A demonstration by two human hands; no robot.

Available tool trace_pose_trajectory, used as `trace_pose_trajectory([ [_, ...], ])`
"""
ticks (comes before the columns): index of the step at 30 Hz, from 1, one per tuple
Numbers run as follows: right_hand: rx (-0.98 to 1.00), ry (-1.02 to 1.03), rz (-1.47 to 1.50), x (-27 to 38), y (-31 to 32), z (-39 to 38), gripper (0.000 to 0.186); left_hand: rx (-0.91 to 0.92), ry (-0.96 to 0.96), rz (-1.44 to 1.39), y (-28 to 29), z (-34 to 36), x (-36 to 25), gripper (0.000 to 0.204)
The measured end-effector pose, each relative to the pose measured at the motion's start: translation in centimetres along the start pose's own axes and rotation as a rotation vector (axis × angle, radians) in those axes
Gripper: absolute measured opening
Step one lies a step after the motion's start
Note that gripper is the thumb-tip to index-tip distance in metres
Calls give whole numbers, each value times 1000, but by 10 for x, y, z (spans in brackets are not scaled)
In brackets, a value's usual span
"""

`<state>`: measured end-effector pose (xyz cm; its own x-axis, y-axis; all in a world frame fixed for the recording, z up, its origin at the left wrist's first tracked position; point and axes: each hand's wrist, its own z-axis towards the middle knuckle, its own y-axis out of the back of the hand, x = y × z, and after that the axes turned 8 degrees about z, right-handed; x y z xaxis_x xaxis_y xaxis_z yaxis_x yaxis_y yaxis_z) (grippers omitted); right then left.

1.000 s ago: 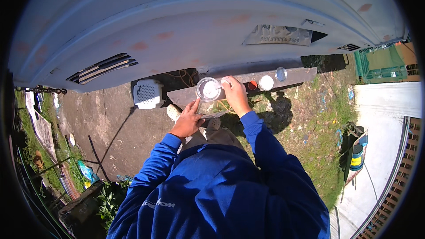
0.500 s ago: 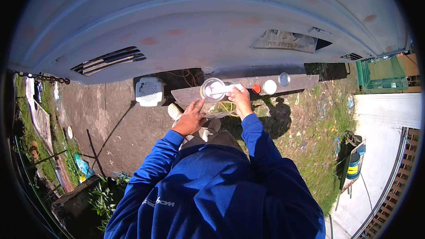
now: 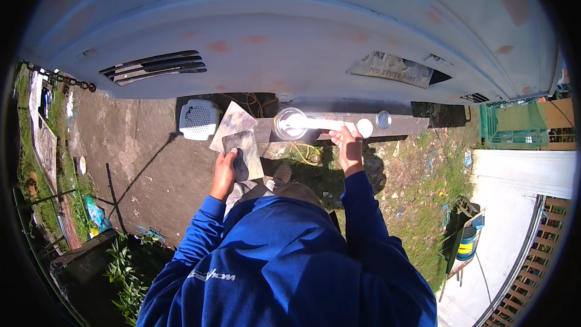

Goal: The person retrieves sandpaper from a hand truck and walks to a large white car bumper. They use the sandpaper to smooth the surface of the bumper, focusing on the edges and corners. The person switches between different pieces of sandpaper during the process.

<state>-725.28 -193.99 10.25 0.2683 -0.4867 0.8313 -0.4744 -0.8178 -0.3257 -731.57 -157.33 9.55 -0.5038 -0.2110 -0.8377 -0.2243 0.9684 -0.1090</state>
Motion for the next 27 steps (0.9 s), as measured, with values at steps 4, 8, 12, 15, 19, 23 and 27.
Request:
trace_pose_trajectory([
  [4,102,129,-143,9,-10,-3,21,-96,-42,-5,-25,15,5,32],
  [8,129,158,-171,-7,-22,0,17,-112,5,-118,-48,29,7,29],
  [12,130,242,-303,-15,-32,0,18,-71,-7,-136,-58,31,-4,25],
  [15,192,200,-347,-34,-44,4,20,-84,9,-118,-60,28,-2,26],
  [19,146,118,-244,-37,-47,6,19,-128,-24,-57,-58,26,2,32],
  [23,71,40,-113,-17,-25,-1,16,-199,-68,-96,-62,34,14,36],
  [27,-10,-12,38,-1,10,5,13,-179,-81,-114,-80,41,12,37],
])
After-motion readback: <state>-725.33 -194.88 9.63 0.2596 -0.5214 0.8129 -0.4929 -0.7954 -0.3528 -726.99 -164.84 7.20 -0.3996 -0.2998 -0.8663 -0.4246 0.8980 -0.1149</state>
